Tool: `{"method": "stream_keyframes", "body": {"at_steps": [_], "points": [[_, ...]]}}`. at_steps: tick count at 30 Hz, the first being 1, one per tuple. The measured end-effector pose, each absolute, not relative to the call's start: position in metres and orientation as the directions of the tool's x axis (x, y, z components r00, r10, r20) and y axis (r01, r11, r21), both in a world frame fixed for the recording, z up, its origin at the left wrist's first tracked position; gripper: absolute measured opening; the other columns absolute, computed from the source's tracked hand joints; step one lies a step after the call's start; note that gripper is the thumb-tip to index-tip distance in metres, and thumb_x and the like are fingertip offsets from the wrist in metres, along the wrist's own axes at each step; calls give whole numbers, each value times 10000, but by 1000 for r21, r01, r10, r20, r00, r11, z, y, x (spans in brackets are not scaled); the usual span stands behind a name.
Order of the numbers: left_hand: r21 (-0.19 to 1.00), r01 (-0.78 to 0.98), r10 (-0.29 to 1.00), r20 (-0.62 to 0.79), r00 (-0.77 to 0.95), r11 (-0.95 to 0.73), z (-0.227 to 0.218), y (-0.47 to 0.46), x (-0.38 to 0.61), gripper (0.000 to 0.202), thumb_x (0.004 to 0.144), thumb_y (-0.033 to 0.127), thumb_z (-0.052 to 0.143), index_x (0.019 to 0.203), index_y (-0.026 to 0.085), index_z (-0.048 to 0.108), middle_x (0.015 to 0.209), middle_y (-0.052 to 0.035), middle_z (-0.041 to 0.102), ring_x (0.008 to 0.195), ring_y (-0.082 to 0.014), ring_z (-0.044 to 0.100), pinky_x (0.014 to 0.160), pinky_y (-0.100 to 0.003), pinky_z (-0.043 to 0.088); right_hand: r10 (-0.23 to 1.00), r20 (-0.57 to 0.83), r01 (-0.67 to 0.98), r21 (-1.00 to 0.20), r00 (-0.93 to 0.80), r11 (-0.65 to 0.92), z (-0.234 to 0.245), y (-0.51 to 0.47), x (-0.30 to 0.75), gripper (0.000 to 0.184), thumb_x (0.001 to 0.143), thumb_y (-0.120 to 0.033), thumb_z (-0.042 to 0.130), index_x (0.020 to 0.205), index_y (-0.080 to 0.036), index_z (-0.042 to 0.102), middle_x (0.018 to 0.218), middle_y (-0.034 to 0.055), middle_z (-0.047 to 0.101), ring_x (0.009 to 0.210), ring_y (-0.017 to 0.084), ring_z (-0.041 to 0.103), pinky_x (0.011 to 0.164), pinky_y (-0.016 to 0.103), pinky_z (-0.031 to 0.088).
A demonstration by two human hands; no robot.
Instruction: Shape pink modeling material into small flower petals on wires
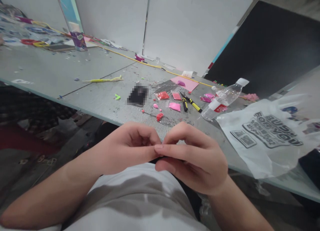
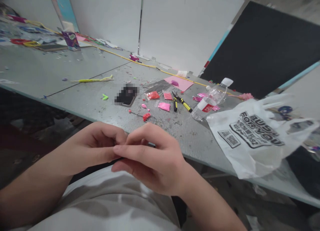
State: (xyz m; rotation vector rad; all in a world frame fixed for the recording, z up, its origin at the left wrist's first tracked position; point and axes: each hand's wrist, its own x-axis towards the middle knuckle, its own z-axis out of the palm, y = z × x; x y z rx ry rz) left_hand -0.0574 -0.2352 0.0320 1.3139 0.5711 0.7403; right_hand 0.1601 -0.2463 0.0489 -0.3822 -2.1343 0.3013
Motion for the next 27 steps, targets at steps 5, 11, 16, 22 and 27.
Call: {"method": "stream_keyframes", "body": {"at_steps": [5, 11, 16, 22, 27], "points": [[991, -122, 760, 40, 649, 53, 29, -237, -58, 178, 881, 270, 784, 788, 146, 696, 688, 3, 638, 634, -97, 517, 566, -187, 407, 422, 707, 22, -499, -567, 866, 48, -240, 164, 186, 942, -72, 741, 1098, -134, 821, 968, 82, 700, 791, 125, 677, 678, 242, 605], [987, -6, 759, 125, 639, -158, 26, -239, -58, 152, 912, 252, 678, 800, 150, 688, 663, 9, 570, 624, -109, 463, 542, -217, 364, 440, 616, -20, -595, -653, 803, 59, -232, 167, 180, 947, -95, 767, 1096, -178, 824, 968, 63, 740, 780, 120, 725, 694, 232, 628], [900, 142, 781, 269, 563, -412, 30, -242, -60, 117, 886, 149, 662, 783, 152, 717, 665, 9, 621, 619, -110, 514, 550, -218, 398, 465, 612, 69, -556, -640, 828, 66, -228, 164, 234, 912, -181, 846, 1139, -213, 800, 929, 45, 777, 778, 139, 733, 680, 242, 630], [750, 231, 739, 457, 494, -619, 39, -251, -59, 157, 866, 99, 656, 724, 164, 667, 617, 44, 604, 553, -65, 490, 530, -181, 384, 569, 601, 78, -646, -562, 759, 55, -231, 162, 216, 869, -230, 900, 1064, -208, 808, 820, 9, 759, 675, 117, 693, 625, 227, 597], [673, 281, 711, 529, 462, -684, 42, -255, -58, 161, 865, 91, 640, 727, 174, 630, 597, 58, 547, 530, -61, 441, 516, -190, 350, 679, 530, 70, -760, -508, 646, 52, -236, 161, 206, 832, -278, 934, 992, -210, 823, 789, 4, 783, 651, 123, 715, 614, 226, 606]]}}
